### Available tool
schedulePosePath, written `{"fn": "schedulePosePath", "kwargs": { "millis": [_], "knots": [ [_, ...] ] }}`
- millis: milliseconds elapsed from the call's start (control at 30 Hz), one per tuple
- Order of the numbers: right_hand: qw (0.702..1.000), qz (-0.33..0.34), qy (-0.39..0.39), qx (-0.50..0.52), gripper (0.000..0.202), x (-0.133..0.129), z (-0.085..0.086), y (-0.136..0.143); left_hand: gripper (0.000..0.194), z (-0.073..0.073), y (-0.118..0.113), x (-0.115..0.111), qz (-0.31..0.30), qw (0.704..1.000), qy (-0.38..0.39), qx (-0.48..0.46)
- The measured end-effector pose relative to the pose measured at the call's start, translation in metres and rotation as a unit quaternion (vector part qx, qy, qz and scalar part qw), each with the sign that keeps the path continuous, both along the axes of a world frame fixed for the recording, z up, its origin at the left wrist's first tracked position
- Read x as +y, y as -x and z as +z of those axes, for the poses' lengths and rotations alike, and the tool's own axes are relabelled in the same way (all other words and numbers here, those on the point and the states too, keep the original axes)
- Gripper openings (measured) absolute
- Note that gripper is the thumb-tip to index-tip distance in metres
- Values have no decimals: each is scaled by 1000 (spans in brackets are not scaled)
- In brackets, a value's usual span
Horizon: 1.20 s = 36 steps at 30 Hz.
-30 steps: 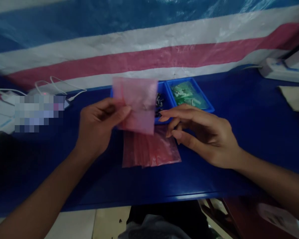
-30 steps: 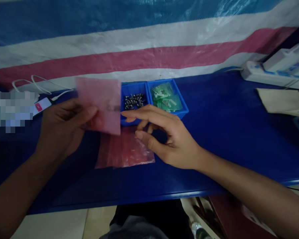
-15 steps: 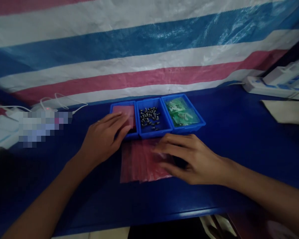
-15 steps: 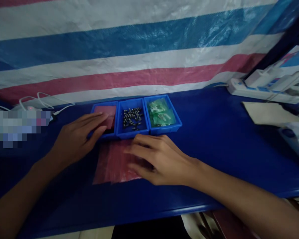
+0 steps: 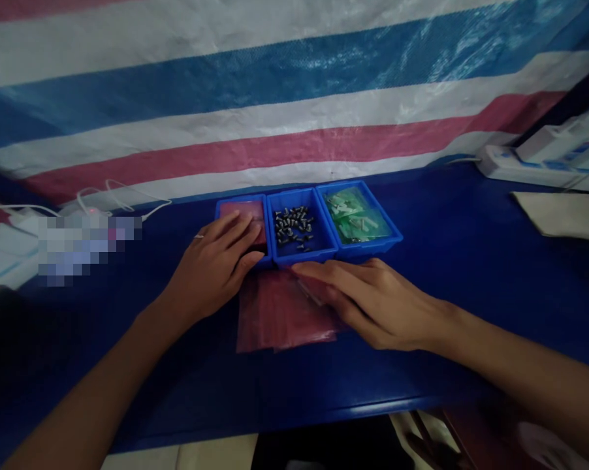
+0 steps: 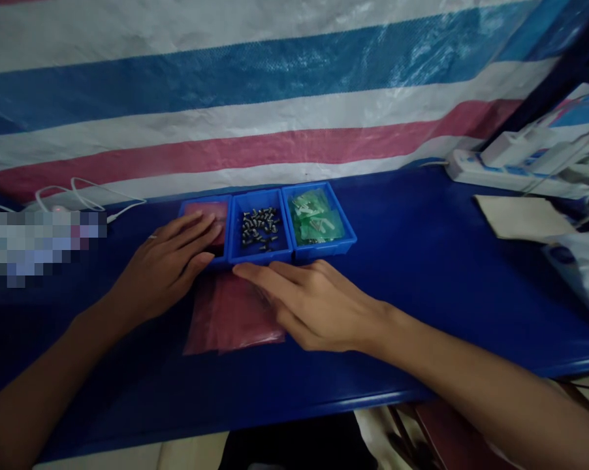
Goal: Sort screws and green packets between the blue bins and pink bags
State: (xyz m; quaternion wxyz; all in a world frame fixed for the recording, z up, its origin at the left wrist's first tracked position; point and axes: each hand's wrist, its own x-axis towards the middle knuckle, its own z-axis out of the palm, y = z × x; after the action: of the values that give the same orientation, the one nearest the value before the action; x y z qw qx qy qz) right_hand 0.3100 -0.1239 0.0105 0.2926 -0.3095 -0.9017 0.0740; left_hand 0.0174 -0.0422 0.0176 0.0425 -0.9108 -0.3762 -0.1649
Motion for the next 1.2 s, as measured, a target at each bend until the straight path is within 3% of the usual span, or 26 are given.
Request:
{"fn": "schedulePosePath", "kwargs": {
  "millis": [67, 167, 233, 300, 367, 467, 533, 633, 767, 933, 1067, 1200],
  "knots": [
    [1000, -4, -17, 5, 45, 1, 0, -3, 62, 4, -5, -5, -10, 999, -3, -39],
    [992, 15, -113, 50, 29, -4, 2, -9, 51, 12, -15, -17, -70, 987, 35, -142],
    [986, 18, -136, 91, 31, -9, 5, -12, 53, 18, -22, -27, -133, 956, 124, -232],
    [984, 13, -126, 127, 50, -14, 9, -13, 69, 21, -27, -36, -165, 901, 249, -316],
    [978, -6, -114, 174, 63, -16, 13, -12, 72, 22, -30, -42, -140, 846, 374, -352],
    [964, -66, -82, 244, 57, -17, 17, -6, 40, 22, -31, -44, -67, 810, 472, -342],
    [948, -119, -49, 291, 41, -18, 19, -2, 30, 23, -30, -40, -43, 807, 451, -379],
    [909, -174, -13, 378, 19, -15, 20, 3, 29, 27, -30, -32, -9, 787, 382, -484],
    [877, -181, 34, 445, 29, -8, 16, 3, 22, 30, -32, -28, -11, 772, 308, -556],
    [882, -137, 32, 449, 49, -5, 11, -3, 24, 29, -37, -35, -42, 761, 287, -580],
    [893, -141, 63, 422, 26, -7, 13, -2, 20, 31, -40, -39, -29, 743, 304, -595],
    [886, -75, 89, 448, 16, -2, 14, 0, 22, 28, -36, -38, -17, 763, 282, -581]
  ]
}}
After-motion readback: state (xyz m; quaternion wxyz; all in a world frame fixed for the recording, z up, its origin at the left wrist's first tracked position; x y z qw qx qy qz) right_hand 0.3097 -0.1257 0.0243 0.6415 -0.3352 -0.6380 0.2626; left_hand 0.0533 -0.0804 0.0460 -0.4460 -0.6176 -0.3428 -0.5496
